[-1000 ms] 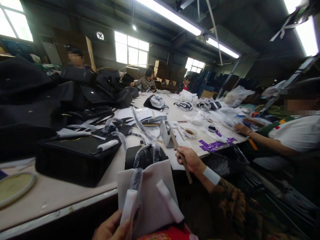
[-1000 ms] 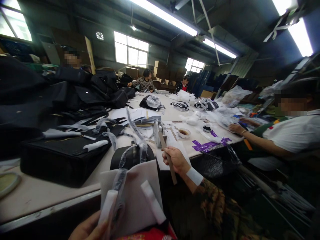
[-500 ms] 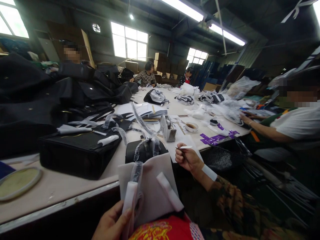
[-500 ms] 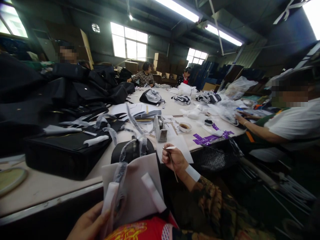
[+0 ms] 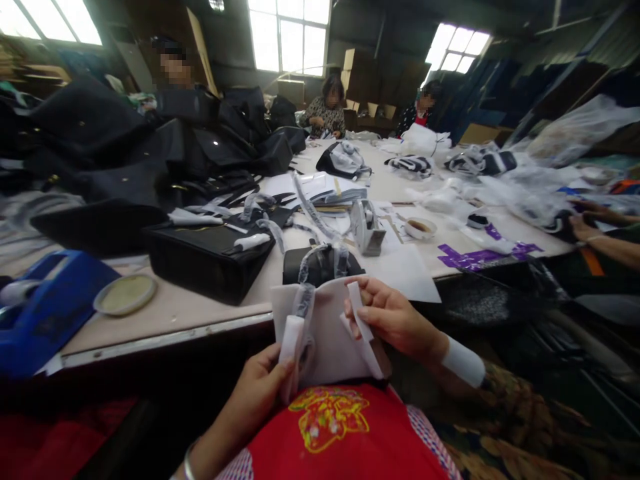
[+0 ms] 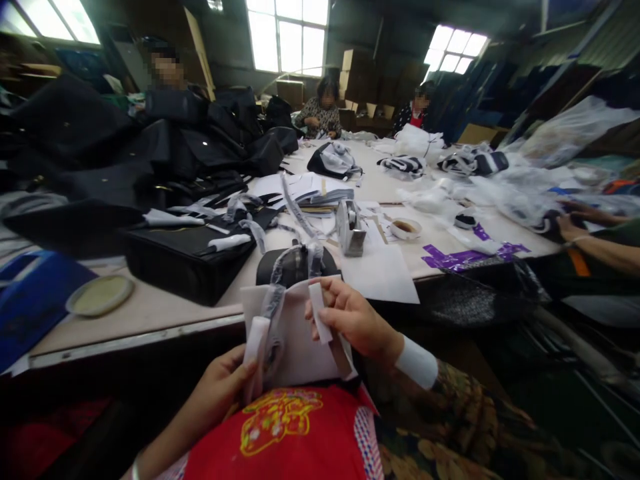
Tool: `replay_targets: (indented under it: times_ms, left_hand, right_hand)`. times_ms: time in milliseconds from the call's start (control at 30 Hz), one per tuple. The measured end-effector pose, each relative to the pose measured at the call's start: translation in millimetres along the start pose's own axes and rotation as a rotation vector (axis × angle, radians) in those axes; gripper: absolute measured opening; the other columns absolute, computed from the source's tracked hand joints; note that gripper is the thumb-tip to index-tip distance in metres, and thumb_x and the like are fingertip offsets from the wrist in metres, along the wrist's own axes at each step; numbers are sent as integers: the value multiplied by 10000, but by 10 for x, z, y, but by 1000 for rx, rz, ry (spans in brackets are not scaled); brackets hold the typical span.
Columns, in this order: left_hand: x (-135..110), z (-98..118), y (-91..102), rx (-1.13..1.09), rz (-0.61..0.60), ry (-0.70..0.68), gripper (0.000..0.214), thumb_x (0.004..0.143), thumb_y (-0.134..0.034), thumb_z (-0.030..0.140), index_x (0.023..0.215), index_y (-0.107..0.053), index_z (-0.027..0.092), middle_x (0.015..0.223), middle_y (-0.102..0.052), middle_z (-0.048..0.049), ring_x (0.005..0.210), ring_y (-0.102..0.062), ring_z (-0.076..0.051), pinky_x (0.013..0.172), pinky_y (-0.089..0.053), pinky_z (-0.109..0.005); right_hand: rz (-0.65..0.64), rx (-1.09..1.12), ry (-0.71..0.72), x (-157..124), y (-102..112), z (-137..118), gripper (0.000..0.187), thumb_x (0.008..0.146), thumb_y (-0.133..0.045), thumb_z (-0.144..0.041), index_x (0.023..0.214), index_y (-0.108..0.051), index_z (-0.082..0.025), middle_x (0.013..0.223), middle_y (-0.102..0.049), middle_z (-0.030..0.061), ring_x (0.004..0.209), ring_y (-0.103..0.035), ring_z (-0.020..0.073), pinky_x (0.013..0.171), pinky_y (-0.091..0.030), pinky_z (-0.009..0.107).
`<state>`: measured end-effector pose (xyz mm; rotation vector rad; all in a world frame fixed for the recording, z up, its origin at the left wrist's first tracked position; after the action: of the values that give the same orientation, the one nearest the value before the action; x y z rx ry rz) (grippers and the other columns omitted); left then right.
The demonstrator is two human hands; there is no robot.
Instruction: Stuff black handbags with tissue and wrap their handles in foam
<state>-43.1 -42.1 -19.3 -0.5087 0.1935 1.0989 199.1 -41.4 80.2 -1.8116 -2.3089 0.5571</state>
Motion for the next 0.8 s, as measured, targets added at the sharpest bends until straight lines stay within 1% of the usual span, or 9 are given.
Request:
replay_targets:
  times_ms: [100, 167, 267, 333, 433, 567, 633, 700, 800]
  left_hand:
    - [-37, 38, -40, -15, 7, 11, 473, 741, -816, 517, 989, -748, 120, 752, -686, -43, 596, -546, -128, 559, -413, -226]
    - [-56, 58, -60, -30, 22, 15, 459, 739, -816, 518, 943, -735, 115, 713, -660, -26, 553, -509, -107, 525, -383, -217]
    - [-73, 70, -74, -64, 54, 6, 435, 743, -820, 500, 915, -711, 116, 723, -652, -18, 558, -500, -93, 527, -381, -207]
    - [-79, 66, -73, -84, 75, 2, 421, 760, -813, 487, 924, -698, 117, 739, -654, -17, 570, -508, -93, 536, -389, -206]
    - [-85, 65, -68, -104, 94, -4, 403, 782, -803, 471, 937, -669, 124, 754, -650, -10, 576, -519, -91, 543, -398, -204]
    - [-85, 73, -68, -159, 113, -2, 481, 758, -832, 447, 1065, -622, 142, 864, -681, -28, 705, -609, -134, 641, -470, -227]
    - [-82, 66, -72, -181, 115, -6, 526, 754, -837, 446, 1111, -593, 146, 871, -685, -28, 727, -625, -144, 664, -485, -236]
    - [-76, 49, -71, -183, 116, -17, 548, 762, -834, 441, 1141, -570, 147, 855, -685, -20, 708, -625, -137, 658, -488, -236]
    - [-68, 22, -64, -171, 114, -37, 570, 777, -829, 417, 1183, -541, 140, 888, -697, -29, 725, -643, -138, 665, -505, -242]
  right_hand:
    - [-286, -213, -150, -187, -388, 143, 224, 968, -617, -315, 1135, -633, -166, 850, -684, 36, 688, -635, 133, 652, -502, 249]
    - [-515, -470, -135, -272, -591, 139, 259, 999, -561, -302, 1141, -691, -128, 908, -684, 78, 813, -638, 161, 777, -511, 284]
    - [-758, -718, -46, -314, -729, 23, 357, 1018, -514, -255, 1317, -673, -141, 1053, -670, 120, 969, -631, 183, 906, -487, 301]
    - [-818, -721, -47, -310, -715, -38, 371, 1024, -498, -236, 1357, -660, -212, 1076, -680, 109, 970, -651, 171, 893, -496, 281]
    - [-681, -685, -94, -277, -575, 33, 318, 993, -531, -218, 1214, -751, -284, 1013, -741, 59, 897, -697, 169, 821, -522, 258]
    - [-155, -683, -312, -216, -258, 443, 169, 891, -606, -246, 909, -771, -212, 640, -708, -7, 532, -620, 139, 508, -458, 224]
    - [31, -688, -351, -200, -169, 621, 137, 846, -623, -265, 773, -717, -196, 531, -651, -23, 461, -571, 131, 444, -403, 222]
    - [130, -718, -307, -181, -141, 705, 142, 816, -624, -275, 713, -684, -198, 514, -640, -23, 457, -565, 133, 439, -391, 228]
    - [181, -810, -230, -178, -136, 702, 154, 809, -605, -278, 698, -682, -205, 530, -648, -16, 470, -564, 136, 461, -401, 243]
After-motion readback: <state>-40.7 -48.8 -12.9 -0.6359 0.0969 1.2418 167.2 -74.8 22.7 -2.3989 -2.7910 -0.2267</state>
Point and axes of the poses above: each hand's wrist, its own x-axis towards the middle knuckle, its own y-axis out of the back of the hand, z = x × y, the point moved 4 cm from there along x, towards the middle knuckle
